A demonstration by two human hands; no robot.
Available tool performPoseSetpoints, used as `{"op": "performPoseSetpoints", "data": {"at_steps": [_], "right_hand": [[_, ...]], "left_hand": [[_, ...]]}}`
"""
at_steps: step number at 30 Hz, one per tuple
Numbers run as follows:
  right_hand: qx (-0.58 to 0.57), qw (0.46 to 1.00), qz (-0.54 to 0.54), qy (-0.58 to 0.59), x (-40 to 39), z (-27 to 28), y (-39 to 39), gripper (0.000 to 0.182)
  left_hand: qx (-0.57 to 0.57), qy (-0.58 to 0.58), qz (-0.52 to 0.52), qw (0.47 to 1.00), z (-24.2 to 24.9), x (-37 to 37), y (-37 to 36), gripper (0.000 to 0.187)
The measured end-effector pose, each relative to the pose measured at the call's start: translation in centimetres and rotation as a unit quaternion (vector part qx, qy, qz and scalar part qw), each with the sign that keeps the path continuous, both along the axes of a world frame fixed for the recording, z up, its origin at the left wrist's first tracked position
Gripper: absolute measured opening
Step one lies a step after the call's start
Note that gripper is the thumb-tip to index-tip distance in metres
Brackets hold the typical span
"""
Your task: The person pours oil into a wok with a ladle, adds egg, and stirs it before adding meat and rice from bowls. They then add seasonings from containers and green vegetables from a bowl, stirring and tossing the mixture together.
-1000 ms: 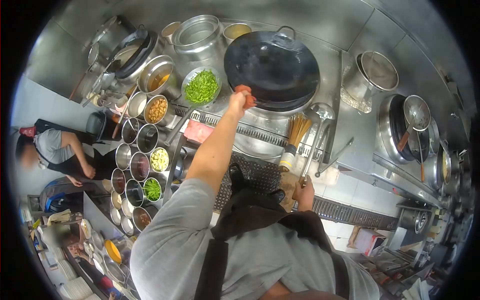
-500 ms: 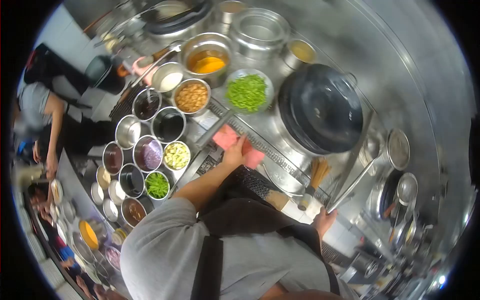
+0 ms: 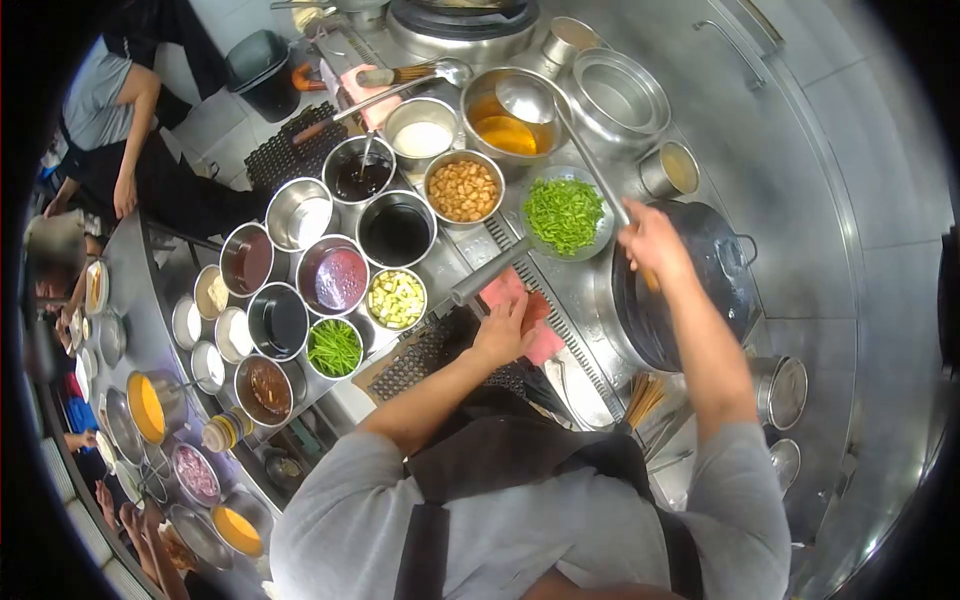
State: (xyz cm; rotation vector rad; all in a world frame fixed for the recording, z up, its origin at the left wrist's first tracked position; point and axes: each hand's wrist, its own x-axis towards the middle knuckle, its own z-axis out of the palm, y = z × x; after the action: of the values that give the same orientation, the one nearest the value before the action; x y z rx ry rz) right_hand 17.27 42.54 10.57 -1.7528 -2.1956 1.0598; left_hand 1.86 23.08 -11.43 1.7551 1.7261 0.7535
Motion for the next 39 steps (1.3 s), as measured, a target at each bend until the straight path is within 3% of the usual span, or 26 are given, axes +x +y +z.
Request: {"op": "performPoseSetpoints", "data": {"at_steps": [4, 6, 9, 10, 11, 12, 13, 14, 16, 18, 20, 22, 23, 25, 27, 29, 31, 32, 33, 34, 35, 36, 39], "right_hand": [[-0.034, 0.998, 0.058, -0.02, -2.4, 0.1, 4.0, 0.057], [-0.089, 0.995, 0.053, -0.001, -3.0, 0.3, 4.8, 0.055], [-0.116, 0.99, 0.029, 0.072, -2.4, -0.7, 5.0, 0.055], [-0.147, 0.978, -0.009, 0.147, -1.9, -0.9, 4.7, 0.054], [-0.178, 0.958, -0.05, 0.221, -1.3, -1.3, 4.1, 0.053], [-0.174, 0.956, -0.049, 0.232, -0.7, -2.0, 3.5, 0.053], [-0.189, 0.935, -0.064, 0.293, 0.1, -2.8, 3.0, 0.051], [-0.203, 0.91, -0.081, 0.351, 1.1, -3.4, 2.3, 0.048], [-0.213, 0.887, -0.085, 0.401, 2.2, -4.0, 0.7, 0.043], [-0.214, 0.857, -0.105, 0.456, 3.7, -5.2, -0.2, 0.052], [-0.201, 0.833, -0.135, 0.498, 4.7, -5.2, -1.8, 0.048], [-0.184, 0.793, -0.172, 0.555, 6.2, -5.0, -3.6, 0.043], [-0.19, 0.777, -0.168, 0.576, 7.6, -5.5, -3.9, 0.051], [-0.185, 0.755, -0.177, 0.603, 10.6, -5.9, -5.3, 0.059], [-0.191, 0.698, -0.146, 0.675, 13.7, -4.6, -8.1, 0.05], [-0.148, 0.707, -0.181, 0.667, 17.4, -3.3, -11.0, 0.047], [-0.09, 0.746, -0.204, 0.628, 21.3, -2.1, -13.6, 0.045], [-0.074, 0.763, -0.239, 0.596, 23.0, -1.3, -14.8, 0.047], [-0.042, 0.797, -0.26, 0.544, 24.7, -0.8, -15.7, 0.047], [-0.013, 0.829, -0.277, 0.486, 26.2, -0.7, -16.4, 0.047], [0.004, 0.855, -0.299, 0.425, 28.0, -1.2, -16.7, 0.052], [0.005, 0.857, -0.313, 0.41, 30.0, -1.9, -17.0, 0.052], [0.099, 0.941, -0.305, 0.106, 35.3, -4.7, -17.9, 0.055]], "left_hand": [[-0.044, -0.123, 0.008, 0.991, -2.0, -4.3, -6.6, 0.058], [-0.08, -0.096, 0.06, 0.99, -6.4, -6.1, -11.5, 0.052], [-0.325, -0.003, 0.149, 0.934, -13.1, -9.2, -19.8, 0.047], [-0.397, 0.032, 0.174, 0.901, -15.0, -10.3, -22.9, 0.044], [-0.42, 0.137, 0.058, 0.895, -15.5, -11.3, -26.0, 0.036], [-0.463, 0.075, 0.225, 0.854, -19.3, -11.1, -30.0, 0.031], [-0.51, 0.084, 0.19, 0.835, -11.9, -10.8, -29.6, 0.035], [-0.583, 0.123, 0.125, 0.793, -20.7, -11.5, -34.5, 0.04], [-0.576, 0.123, 0.1, 0.802, -27.2, -11.0, -39.3, 0.043], [-0.619, 0.145, 0.012, 0.772, -22.5, -11.1, -37.7, 0.044], [-0.632, 0.167, -0.034, 0.756, -18.8, -11.1, -35.4, 0.044], [-0.605, 0.084, 0.133, 0.781, -18.2, -11.2, -32.8, 0.045], [-0.577, 0.131, 0.029, 0.806, -18.3, -11.8, -31.2, 0.044], [-0.478, 0.175, -0.075, 0.857, -18.8, -12.6, -27.5, 0.042], [-0.45, 0.129, 0.099, 0.878, -19.7, -12.0, -23.5, 0.04], [-0.314, 0.149, 0.12, 0.93, -15.1, -9.1, -20.2, 0.039], [-0.356, 0.073, 0.083, 0.928, -14.3, -6.8, -17.0, 0.035], [-0.329, 0.05, 0.032, 0.942, -16.5, -5.8, -16.1, 0.034], [-0.368, 0.174, -0.138, 0.903, -16.1, -3.6, -13.8, 0.026], [-0.371, 0.17, -0.16, 0.899, -18.8, -1.8, -13.8, 0.026], [-0.452, -0.016, -0.074, 0.889, -23.5, 0.5, -14.0, 0.02], [-0.521, -0.2, 0.019, 0.83, -26.6, 2.9, -14.7, 0.014], [-0.566, -0.253, 0.063, 0.783, -25.0, 13.7, -16.2, 0.009]]}}
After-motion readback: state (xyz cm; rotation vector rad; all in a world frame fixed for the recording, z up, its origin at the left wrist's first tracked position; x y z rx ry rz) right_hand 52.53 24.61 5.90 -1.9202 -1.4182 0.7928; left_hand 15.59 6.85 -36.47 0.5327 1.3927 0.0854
